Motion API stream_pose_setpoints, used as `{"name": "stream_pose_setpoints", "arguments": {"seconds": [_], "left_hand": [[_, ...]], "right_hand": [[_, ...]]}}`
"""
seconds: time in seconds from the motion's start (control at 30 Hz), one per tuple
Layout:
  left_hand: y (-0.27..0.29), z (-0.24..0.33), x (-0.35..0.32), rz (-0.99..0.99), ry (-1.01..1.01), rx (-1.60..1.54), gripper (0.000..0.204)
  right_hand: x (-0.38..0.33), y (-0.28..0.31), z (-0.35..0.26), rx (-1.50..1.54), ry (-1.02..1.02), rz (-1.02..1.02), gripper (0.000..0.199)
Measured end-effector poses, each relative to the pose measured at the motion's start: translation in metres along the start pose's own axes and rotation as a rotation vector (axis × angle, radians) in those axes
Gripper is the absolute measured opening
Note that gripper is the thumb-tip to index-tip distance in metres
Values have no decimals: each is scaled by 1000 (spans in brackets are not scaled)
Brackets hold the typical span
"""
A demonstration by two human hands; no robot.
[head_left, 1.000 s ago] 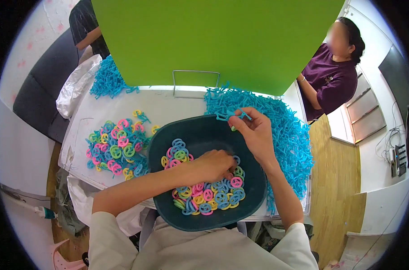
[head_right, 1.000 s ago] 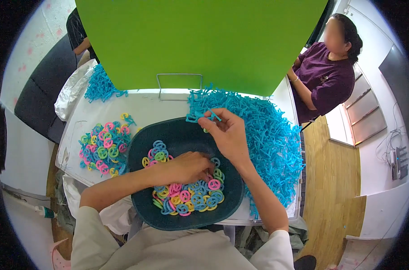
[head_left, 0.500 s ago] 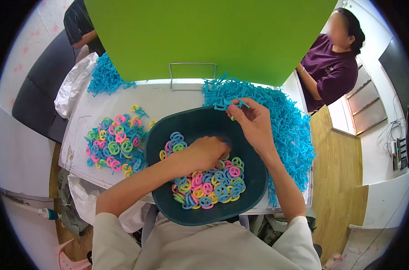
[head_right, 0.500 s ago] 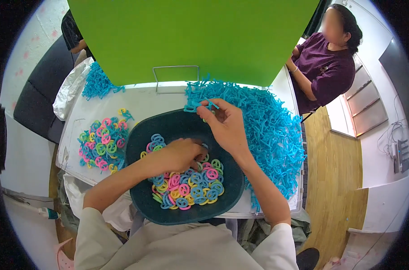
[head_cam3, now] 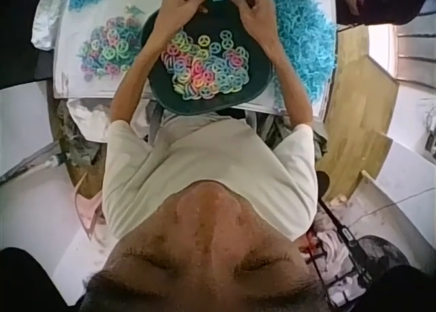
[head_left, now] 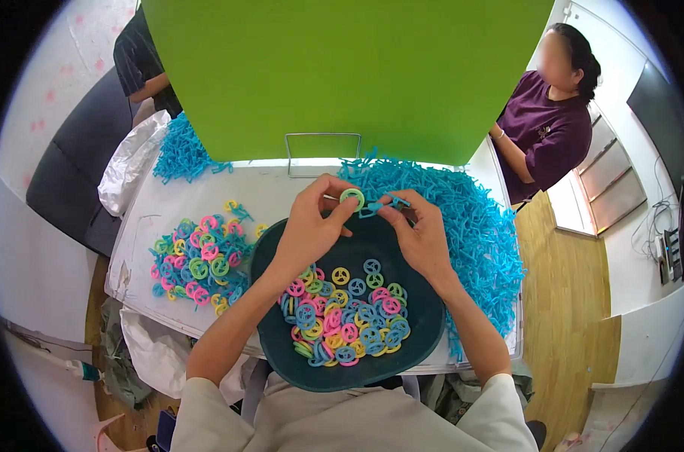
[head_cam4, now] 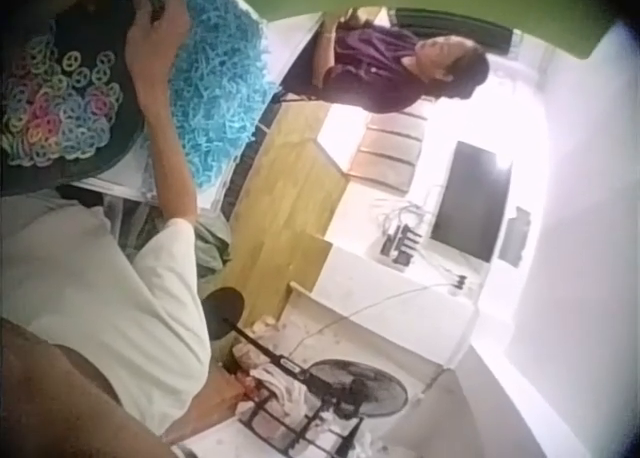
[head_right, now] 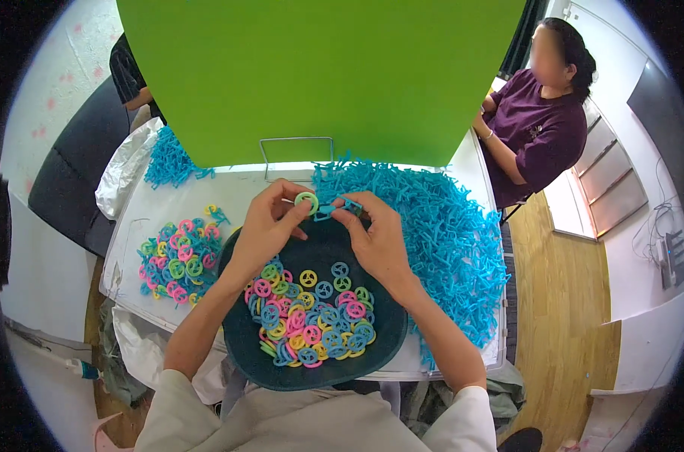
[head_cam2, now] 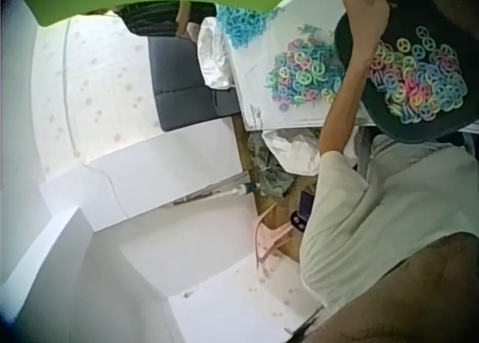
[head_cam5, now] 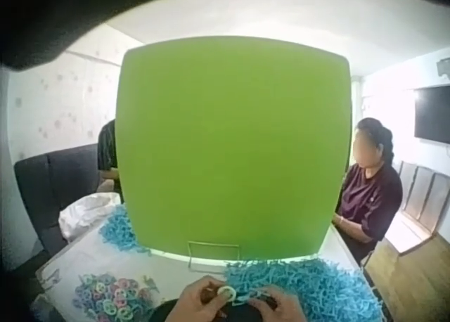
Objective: Picking up colorful plastic peace sign rings from a tray and attaching them to a blue plastic holder.
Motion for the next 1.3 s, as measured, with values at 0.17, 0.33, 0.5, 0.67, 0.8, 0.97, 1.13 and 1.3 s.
{"name": "stream_pose_setpoints", "arguments": {"seconds": [0.17, 0.33, 0.5, 0.67, 0.8, 0.97, 1.13, 1.3], "left_hand": [[-4, -3, -1, -35, 153, -132, 9], [0, -16, 0, -37, 85, -163, 5], [-4, -12, -4, -7, -61, -3, 4], [-3, -13, -4, -2, -144, 79, 5], [-3, -10, -4, -11, -116, 80, 5], [-1, -13, -4, -38, -105, 14, 5], [-3, -5, -2, -43, -67, -134, 24], [-6, -10, -8, -4, -183, -28, 27]], "right_hand": [[-1, 1, -5, -28, 105, 35, 13], [1, -1, -9, -60, 140, 27, 11], [-1, 0, -8, -114, -32, -75, 9], [0, -1, -2, -57, 8, -69, 9], [1, -1, 1, -73, 11, -91, 9], [2, -1, -4, 35, -120, -111, 12], [2, 0, -3, 192, -156, -20, 13], [2, 4, -6, 230, -180, -43, 12]]}}
Point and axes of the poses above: each hand's wrist, its own x-axis towards the middle knuckle, its own y-axis out of the back of the hand, z = x × y, the point moved 2 cm from there along x, towards the middle knuckle, and after that the axes turned 12 degrees about -x, right-handed, at the moved point
